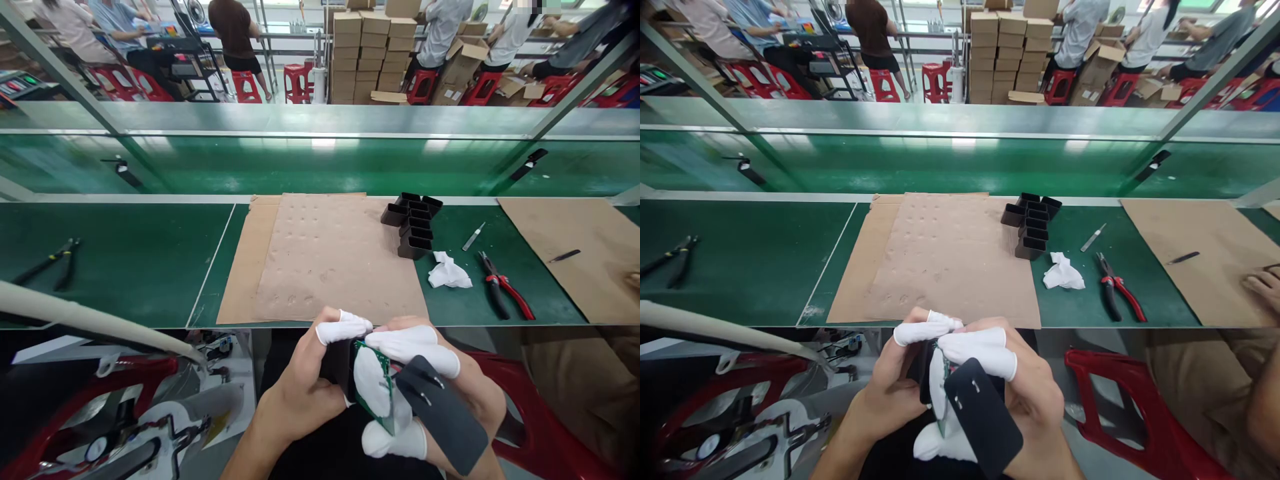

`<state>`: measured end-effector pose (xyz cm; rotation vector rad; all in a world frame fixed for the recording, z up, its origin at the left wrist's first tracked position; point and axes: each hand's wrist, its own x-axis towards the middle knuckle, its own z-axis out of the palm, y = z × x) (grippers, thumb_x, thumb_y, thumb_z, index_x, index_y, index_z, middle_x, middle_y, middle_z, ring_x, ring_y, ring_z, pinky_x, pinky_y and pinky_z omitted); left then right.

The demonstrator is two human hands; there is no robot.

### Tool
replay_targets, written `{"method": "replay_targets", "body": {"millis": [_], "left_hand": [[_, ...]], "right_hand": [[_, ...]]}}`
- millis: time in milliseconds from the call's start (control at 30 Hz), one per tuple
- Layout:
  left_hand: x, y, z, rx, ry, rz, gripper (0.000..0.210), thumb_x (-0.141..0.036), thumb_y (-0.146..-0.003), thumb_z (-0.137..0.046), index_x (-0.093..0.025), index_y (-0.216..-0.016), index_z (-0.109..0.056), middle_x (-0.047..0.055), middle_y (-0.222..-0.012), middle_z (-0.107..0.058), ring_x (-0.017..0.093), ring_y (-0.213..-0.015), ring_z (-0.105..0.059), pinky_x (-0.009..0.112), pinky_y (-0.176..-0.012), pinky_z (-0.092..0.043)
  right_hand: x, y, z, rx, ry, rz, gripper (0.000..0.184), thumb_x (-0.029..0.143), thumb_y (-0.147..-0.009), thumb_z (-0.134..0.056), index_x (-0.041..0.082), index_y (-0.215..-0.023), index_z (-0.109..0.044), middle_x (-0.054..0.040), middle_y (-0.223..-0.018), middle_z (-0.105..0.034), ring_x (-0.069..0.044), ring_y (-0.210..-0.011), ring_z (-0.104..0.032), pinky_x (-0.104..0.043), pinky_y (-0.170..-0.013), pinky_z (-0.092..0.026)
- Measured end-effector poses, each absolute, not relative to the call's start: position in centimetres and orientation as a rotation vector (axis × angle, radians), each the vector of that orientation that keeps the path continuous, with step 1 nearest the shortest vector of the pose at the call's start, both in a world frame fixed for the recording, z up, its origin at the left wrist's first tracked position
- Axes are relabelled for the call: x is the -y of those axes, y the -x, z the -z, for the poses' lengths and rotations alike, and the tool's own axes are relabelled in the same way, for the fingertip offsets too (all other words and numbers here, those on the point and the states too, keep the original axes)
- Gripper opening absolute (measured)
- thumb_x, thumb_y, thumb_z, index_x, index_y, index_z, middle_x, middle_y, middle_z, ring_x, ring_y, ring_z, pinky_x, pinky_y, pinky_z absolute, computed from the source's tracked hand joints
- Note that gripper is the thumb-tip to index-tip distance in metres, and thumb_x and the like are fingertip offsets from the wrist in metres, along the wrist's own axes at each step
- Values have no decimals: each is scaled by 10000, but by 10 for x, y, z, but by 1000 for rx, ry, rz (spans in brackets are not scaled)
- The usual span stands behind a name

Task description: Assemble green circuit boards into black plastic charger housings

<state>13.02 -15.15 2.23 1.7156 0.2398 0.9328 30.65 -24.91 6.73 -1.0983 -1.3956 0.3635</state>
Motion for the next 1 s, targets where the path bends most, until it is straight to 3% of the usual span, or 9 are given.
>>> {"method": "replay_targets", "body": {"millis": [167,467,667,833,1000], "left_hand": [[151,-129,-22,-250,-1747,-920,896,102,-748,-767,-304,-1513,-538,82,-1283,-594,228,-1163,-653,335,-1008,-568],[151,-131,-23,-262,-1730,-927,871,104,-727,-755,-299,-1477,-570,73,-1204,-585,221,-1078,-633,330,-933,-555],[153,-130,-21,-290,-1702,-923,795,-31,-812,-836,-315,-1502,-561,79,-1220,-582,222,-1062,-631,342,-933,-558],[157,-134,-18,-376,-1606,-860,663,-205,-874,-873,-320,-1464,-594,90,-1273,-538,265,-1166,-616,403,-1018,-575],[153,-146,-17,-485,-1277,-726,584,-353,-886,-891,-324,-1403,-619,74,-1303,-551,203,-992,-683,309,-812,-615]], "right_hand": [[249,-306,-63,1425,1089,-366,591,264,-826,-960,239,-1367,-724,-110,-1101,-814,-322,-1026,-752,-492,-894,-670],[244,-298,-72,1397,1105,-380,471,223,-864,-928,254,-1297,-745,-92,-1049,-811,-300,-1002,-751,-432,-802,-655],[247,-296,-66,1413,1190,-411,540,232,-816,-970,262,-1302,-737,-100,-1145,-772,-292,-1070,-733,-395,-838,-648],[244,-295,-67,1371,1327,-501,624,420,-755,-1019,343,-1300,-726,-76,-1234,-695,-280,-1115,-702,-382,-909,-643],[223,-310,-57,1382,1369,-515,753,566,-752,-984,347,-1399,-665,-92,-1404,-642,-340,-1308,-635,-463,-1092,-578]]}}
